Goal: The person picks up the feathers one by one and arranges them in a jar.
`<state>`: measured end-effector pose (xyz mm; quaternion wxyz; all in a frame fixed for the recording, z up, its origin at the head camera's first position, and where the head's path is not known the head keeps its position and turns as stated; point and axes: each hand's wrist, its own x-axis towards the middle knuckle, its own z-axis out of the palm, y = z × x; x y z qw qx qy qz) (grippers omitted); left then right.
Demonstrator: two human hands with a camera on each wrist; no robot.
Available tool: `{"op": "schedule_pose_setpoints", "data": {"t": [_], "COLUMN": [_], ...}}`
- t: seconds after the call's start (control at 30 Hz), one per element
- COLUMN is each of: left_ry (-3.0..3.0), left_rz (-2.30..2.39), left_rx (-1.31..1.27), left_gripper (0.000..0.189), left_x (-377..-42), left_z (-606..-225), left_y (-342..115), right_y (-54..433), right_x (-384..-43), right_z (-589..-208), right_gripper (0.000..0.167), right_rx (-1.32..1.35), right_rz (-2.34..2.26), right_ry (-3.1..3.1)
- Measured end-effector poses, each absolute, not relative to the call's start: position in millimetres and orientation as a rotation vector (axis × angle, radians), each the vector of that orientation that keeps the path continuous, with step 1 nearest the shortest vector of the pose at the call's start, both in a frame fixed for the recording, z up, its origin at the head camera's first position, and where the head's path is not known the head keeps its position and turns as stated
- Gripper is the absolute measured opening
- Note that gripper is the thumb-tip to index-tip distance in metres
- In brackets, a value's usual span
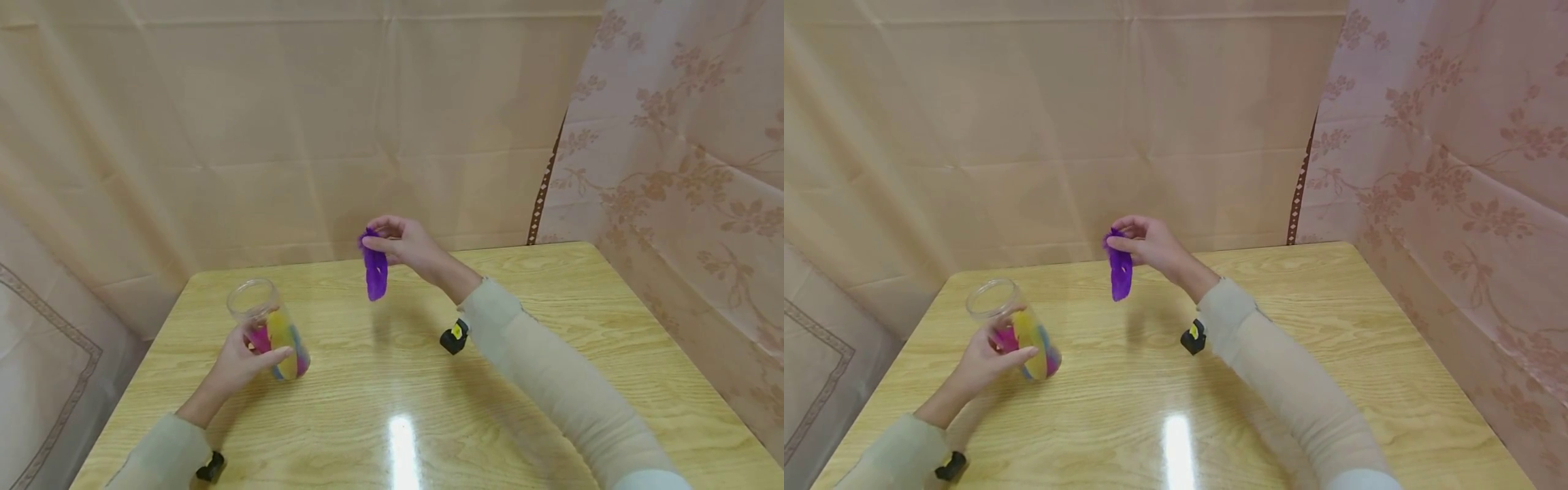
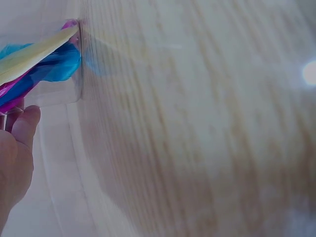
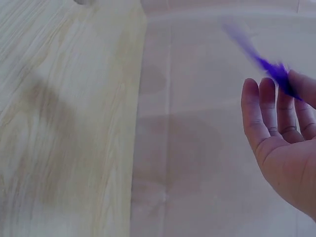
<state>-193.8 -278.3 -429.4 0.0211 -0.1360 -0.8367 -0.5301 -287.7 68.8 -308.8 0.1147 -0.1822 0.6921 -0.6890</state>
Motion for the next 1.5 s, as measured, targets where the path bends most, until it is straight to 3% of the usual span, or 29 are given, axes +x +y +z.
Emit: {"op": "schedule_pose_setpoints", "data": {"t": [0.17, 0.43, 1.5], "left_ry": [-2.602, -2.591, -2.592], "left_rz": [-1.643, -1.654, -1.655], "left_rx": [-0.398, -0.420, -0.414], "left_gripper": [0.073, 0.072, 0.071], "left_x": [-194, -195, -196], "left_z": [-428, -429, -429], "left_y": [-278, -278, -279], "right_y": [64, 51, -9], "right_x": [-288, -285, -259], "right_z": [-300, -288, -249], "right_gripper": [0.037, 0.027, 0.021], "right_rx": [-0.600, -0.656, -0.916], "right_rz": [-2.000, -2.018, -2.018], "right_ry": [2.075, 2.011, 1.999]}}
